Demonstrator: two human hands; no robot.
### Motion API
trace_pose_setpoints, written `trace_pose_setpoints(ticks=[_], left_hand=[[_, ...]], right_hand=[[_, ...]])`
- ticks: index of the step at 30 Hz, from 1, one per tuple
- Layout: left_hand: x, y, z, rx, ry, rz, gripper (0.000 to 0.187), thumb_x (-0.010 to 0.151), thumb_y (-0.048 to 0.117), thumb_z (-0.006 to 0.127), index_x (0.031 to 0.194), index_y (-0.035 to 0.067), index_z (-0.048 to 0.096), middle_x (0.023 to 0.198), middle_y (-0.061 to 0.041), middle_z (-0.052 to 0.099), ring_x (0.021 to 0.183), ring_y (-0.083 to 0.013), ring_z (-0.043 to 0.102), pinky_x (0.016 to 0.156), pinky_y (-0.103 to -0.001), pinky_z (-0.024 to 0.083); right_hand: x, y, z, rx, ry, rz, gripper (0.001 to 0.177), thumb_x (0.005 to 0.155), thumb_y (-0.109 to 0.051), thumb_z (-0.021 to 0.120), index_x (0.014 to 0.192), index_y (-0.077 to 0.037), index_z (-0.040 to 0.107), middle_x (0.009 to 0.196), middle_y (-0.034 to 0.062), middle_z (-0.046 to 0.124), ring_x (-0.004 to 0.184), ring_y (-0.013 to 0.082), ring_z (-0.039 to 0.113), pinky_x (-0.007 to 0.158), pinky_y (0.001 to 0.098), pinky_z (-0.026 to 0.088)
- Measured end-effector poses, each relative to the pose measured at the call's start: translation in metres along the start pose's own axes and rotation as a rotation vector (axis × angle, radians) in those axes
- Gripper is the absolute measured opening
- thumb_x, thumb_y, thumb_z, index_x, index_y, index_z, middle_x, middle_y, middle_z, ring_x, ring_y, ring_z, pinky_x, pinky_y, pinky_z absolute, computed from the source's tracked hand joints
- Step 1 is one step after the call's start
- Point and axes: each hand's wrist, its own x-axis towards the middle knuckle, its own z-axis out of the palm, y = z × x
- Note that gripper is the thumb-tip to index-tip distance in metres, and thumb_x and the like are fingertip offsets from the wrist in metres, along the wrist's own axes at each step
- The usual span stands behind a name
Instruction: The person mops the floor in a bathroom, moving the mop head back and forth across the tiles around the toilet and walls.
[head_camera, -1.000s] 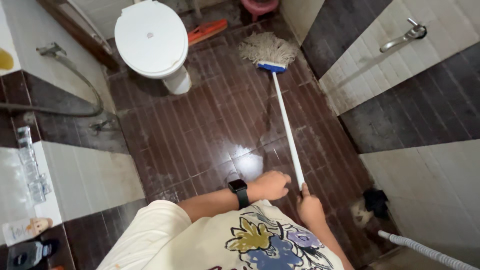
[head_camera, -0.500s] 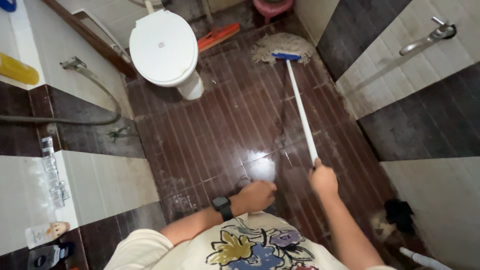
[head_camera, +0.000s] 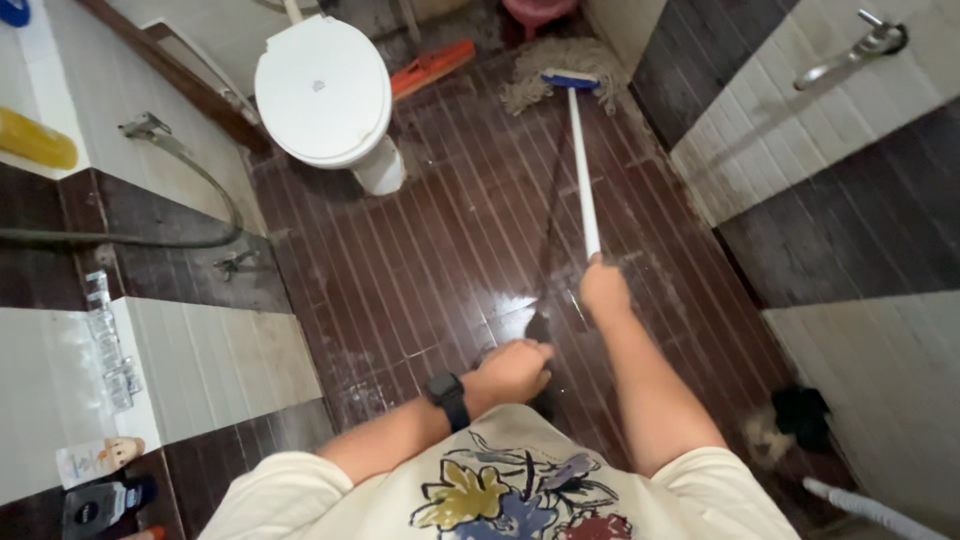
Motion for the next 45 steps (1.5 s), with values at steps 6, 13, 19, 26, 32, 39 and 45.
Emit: trace_pose_setpoints(ticks=[6, 13, 19, 26, 32, 39, 45], left_hand=[[0.026, 0.008, 0.004, 0.096, -0.014, 0.035, 0.028, 0.085, 0.019, 0.065, 0.109, 0.005, 0.064, 0.107, -0.021, 0.069, 0.101, -0.0414, 0.068, 0.086, -0.052, 0.055], [0.048, 0.005, 0.034, 0.001, 0.051, 0.209, 0.068, 0.070, 0.008, 0.062, 0.136, 0.002, 0.049, 0.129, -0.025, 0.061, 0.102, -0.0449, 0.066, 0.077, -0.050, 0.054], [0.082, 0.000, 0.028, -0.210, 0.191, 0.174, 0.064, 0.074, 0.006, 0.060, 0.137, 0.005, 0.051, 0.118, -0.023, 0.064, 0.099, -0.0431, 0.067, 0.077, -0.050, 0.054], [0.110, 0.024, 0.000, -0.101, 0.068, -0.096, 0.050, 0.081, 0.005, 0.056, 0.130, 0.017, 0.058, 0.101, -0.017, 0.070, 0.094, -0.0380, 0.071, 0.076, -0.050, 0.055], [0.114, 0.024, 0.013, -0.110, 0.308, -0.136, 0.034, 0.095, 0.015, 0.055, 0.127, 0.020, 0.062, 0.092, -0.015, 0.072, 0.087, -0.0357, 0.074, 0.079, -0.047, 0.056], [0.132, -0.017, 0.003, -0.272, 0.289, 0.024, 0.022, 0.090, 0.025, 0.059, 0.092, 0.009, 0.074, 0.088, -0.014, 0.076, 0.084, -0.0346, 0.073, 0.072, -0.045, 0.058], [0.129, -0.020, 0.004, -0.189, 0.305, -0.008, 0.021, 0.089, 0.026, 0.060, 0.084, 0.009, 0.072, 0.082, -0.016, 0.075, 0.082, -0.0377, 0.073, 0.073, -0.049, 0.056]], right_hand=[[-0.105, 0.030, 0.029, -0.011, -0.049, -0.056, 0.055, 0.103, -0.029, 0.032, 0.143, 0.004, 0.049, 0.109, 0.0361, 0.068, 0.103, 0.0514, 0.067, 0.089, 0.0573, 0.053], [-0.197, 0.011, -0.043, 0.143, -0.013, -0.059, 0.053, 0.094, -0.026, 0.055, 0.143, -0.005, 0.056, 0.102, 0.0334, 0.072, 0.097, 0.0465, 0.070, 0.088, 0.0528, 0.055], [-0.222, -0.049, -0.117, -0.078, 0.167, -0.327, 0.026, 0.094, -0.026, 0.063, 0.109, -0.008, 0.072, 0.114, 0.0186, 0.074, 0.097, 0.0404, 0.071, 0.083, 0.0515, 0.056], [-0.230, -0.134, -0.109, 0.124, -0.197, -0.534, 0.066, 0.101, -0.041, 0.057, 0.155, -0.003, 0.045, 0.104, 0.0295, 0.068, 0.106, 0.0421, 0.065, 0.099, 0.0449, 0.048], [-0.231, -0.147, -0.131, -0.206, -0.058, -0.579, 0.054, 0.099, -0.040, 0.057, 0.144, -0.011, 0.057, 0.087, 0.0234, 0.072, 0.094, 0.0357, 0.065, 0.103, 0.0488, 0.038], [-0.185, -0.073, -0.105, 0.024, 0.437, -0.623, 0.044, 0.105, -0.026, 0.054, 0.134, 0.007, 0.060, 0.136, 0.0349, 0.058, 0.122, 0.0517, 0.056, 0.105, 0.0516, 0.042], [-0.150, -0.057, -0.078, 0.218, 0.401, -0.483, 0.041, 0.110, -0.025, 0.048, 0.133, 0.006, 0.062, 0.135, 0.0332, 0.059, 0.123, 0.0498, 0.059, 0.106, 0.0509, 0.047]])
